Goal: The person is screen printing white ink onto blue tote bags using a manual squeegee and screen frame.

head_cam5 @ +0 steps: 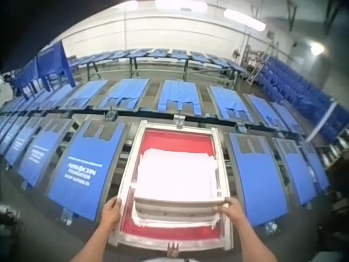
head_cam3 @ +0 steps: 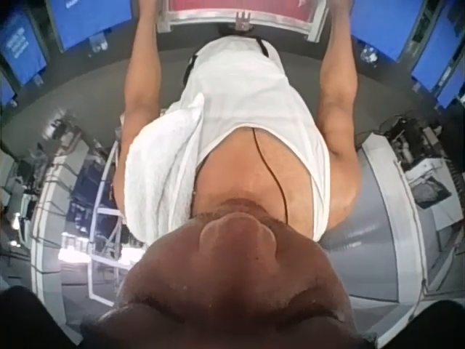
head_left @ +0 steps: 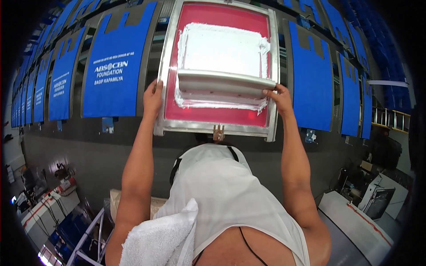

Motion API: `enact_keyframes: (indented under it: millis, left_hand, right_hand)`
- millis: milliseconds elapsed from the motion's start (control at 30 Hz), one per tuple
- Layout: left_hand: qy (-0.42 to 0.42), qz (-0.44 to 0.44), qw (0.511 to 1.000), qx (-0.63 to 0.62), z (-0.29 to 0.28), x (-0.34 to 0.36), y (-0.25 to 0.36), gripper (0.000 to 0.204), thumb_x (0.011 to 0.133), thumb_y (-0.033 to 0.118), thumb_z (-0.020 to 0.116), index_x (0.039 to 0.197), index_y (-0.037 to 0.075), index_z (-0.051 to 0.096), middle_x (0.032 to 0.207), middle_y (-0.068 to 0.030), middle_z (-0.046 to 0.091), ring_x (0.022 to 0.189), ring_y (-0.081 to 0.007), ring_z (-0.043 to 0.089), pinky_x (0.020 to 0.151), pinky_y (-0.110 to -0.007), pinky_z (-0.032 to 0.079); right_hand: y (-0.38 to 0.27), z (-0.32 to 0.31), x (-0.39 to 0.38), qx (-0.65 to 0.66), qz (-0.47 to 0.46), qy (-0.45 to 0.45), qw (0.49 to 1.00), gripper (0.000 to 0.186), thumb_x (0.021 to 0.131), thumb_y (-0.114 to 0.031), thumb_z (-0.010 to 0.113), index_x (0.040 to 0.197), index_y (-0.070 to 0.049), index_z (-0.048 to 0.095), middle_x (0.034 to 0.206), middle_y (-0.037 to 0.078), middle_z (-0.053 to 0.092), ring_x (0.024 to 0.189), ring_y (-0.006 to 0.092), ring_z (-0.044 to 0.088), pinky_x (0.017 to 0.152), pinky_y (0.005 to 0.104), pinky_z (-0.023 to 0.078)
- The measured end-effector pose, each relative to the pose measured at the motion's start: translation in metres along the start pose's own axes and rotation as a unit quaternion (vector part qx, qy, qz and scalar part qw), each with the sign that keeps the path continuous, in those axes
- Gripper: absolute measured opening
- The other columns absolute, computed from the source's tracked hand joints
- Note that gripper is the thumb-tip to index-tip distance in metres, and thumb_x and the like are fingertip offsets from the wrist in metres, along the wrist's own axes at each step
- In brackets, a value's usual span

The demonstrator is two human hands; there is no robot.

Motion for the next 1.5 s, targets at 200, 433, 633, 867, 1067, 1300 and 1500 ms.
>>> enact_keyframes:
  millis: [200, 433, 633, 867, 1067, 1300, 1500]
  left_hand:
    - [0.000, 0.066, 0.978, 0.197, -0.013, -0.005, 0.045, 0.053, 0.086, 0.040, 0.063, 0.122, 0.003, 0.056, 0.111, -0.0183, 0.058, 0.107, -0.0329, 0.055, 0.094, -0.038, 0.041]
    - [-0.363, 0.304, 0.731, 0.491, 0.041, -0.065, 0.134, 0.031, 0.068, 0.016, 0.072, 0.096, 0.006, 0.062, 0.095, -0.0131, 0.061, 0.095, -0.0301, 0.057, 0.083, -0.040, 0.045]
    - [-0.235, 0.392, 0.795, 0.398, 0.067, 0.014, 0.176, 0.030, 0.063, 0.007, 0.068, 0.093, 0.005, 0.063, 0.083, -0.0129, 0.063, 0.082, -0.0322, 0.060, 0.077, -0.042, 0.047]
    - [-0.111, 0.410, 0.794, 0.435, 0.126, 0.093, 0.149, 0.039, 0.065, 0.006, 0.064, 0.104, 0.007, 0.058, 0.101, -0.0123, 0.058, 0.099, -0.0301, 0.054, 0.085, -0.041, 0.042]
    - [-0.192, 0.374, 0.817, 0.395, 0.074, -0.003, 0.128, 0.034, 0.063, 0.006, 0.067, 0.096, 0.006, 0.061, 0.091, -0.0110, 0.056, 0.092, -0.0287, 0.054, 0.081, -0.041, 0.040]
    - [-0.221, 0.310, 0.842, 0.382, 0.055, -0.087, 0.125, 0.033, 0.057, 0.007, 0.072, 0.087, 0.005, 0.059, 0.081, -0.0100, 0.058, 0.080, -0.0296, 0.055, 0.073, -0.042, 0.042]
    - [-0.216, 0.301, 0.850, 0.374, 0.054, -0.091, 0.094, 0.037, 0.053, 0.003, 0.072, 0.089, 0.004, 0.060, 0.089, -0.0118, 0.061, 0.085, -0.0298, 0.058, 0.075, -0.041, 0.044]
  right_hand:
    - [-0.050, 0.011, -0.030, -0.338, -0.023, -0.082, 0.937, 0.030, 0.063, -0.006, 0.072, 0.092, -0.004, 0.065, 0.084, 0.007, 0.062, 0.085, 0.0204, 0.058, 0.087, 0.0377, 0.040]
    - [-0.067, 0.056, -0.079, -0.518, -0.140, -0.080, 0.840, 0.039, 0.059, 0.001, 0.063, 0.096, -0.010, 0.065, 0.089, 0.012, 0.063, 0.093, 0.0310, 0.058, 0.103, 0.0486, 0.031]
    - [-0.089, 0.026, 0.020, -0.520, -0.198, -0.060, 0.829, 0.032, 0.060, -0.001, 0.060, 0.090, -0.008, 0.066, 0.077, 0.012, 0.064, 0.079, 0.0331, 0.060, 0.083, 0.0423, 0.041]
    - [-0.067, 0.053, 0.132, -0.648, -0.202, 0.006, 0.734, 0.028, 0.072, -0.002, 0.056, 0.099, -0.008, 0.057, 0.094, 0.009, 0.059, 0.098, 0.0275, 0.056, 0.096, 0.0563, 0.032]
    - [-0.063, 0.039, 0.021, -0.562, -0.170, -0.100, 0.804, 0.035, 0.063, 0.000, 0.061, 0.097, -0.005, 0.057, 0.091, 0.011, 0.059, 0.094, 0.0292, 0.056, 0.099, 0.0526, 0.033]
    - [-0.072, 0.051, -0.064, -0.566, -0.027, -0.190, 0.802, 0.037, 0.059, 0.001, 0.061, 0.096, -0.006, 0.061, 0.089, 0.010, 0.062, 0.093, 0.0292, 0.058, 0.103, 0.0533, 0.030]
    - [-0.059, 0.056, -0.065, -0.560, -0.023, -0.182, 0.808, 0.043, 0.055, 0.001, 0.064, 0.097, -0.008, 0.061, 0.091, 0.008, 0.063, 0.094, 0.0272, 0.059, 0.108, 0.0547, 0.024]
Point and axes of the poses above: each hand's wrist, its own x-axis towards the middle knuckle, its own z-axis out of the palm, y = z × x, the point moved 4 cm from there along x, towards the middle knuckle
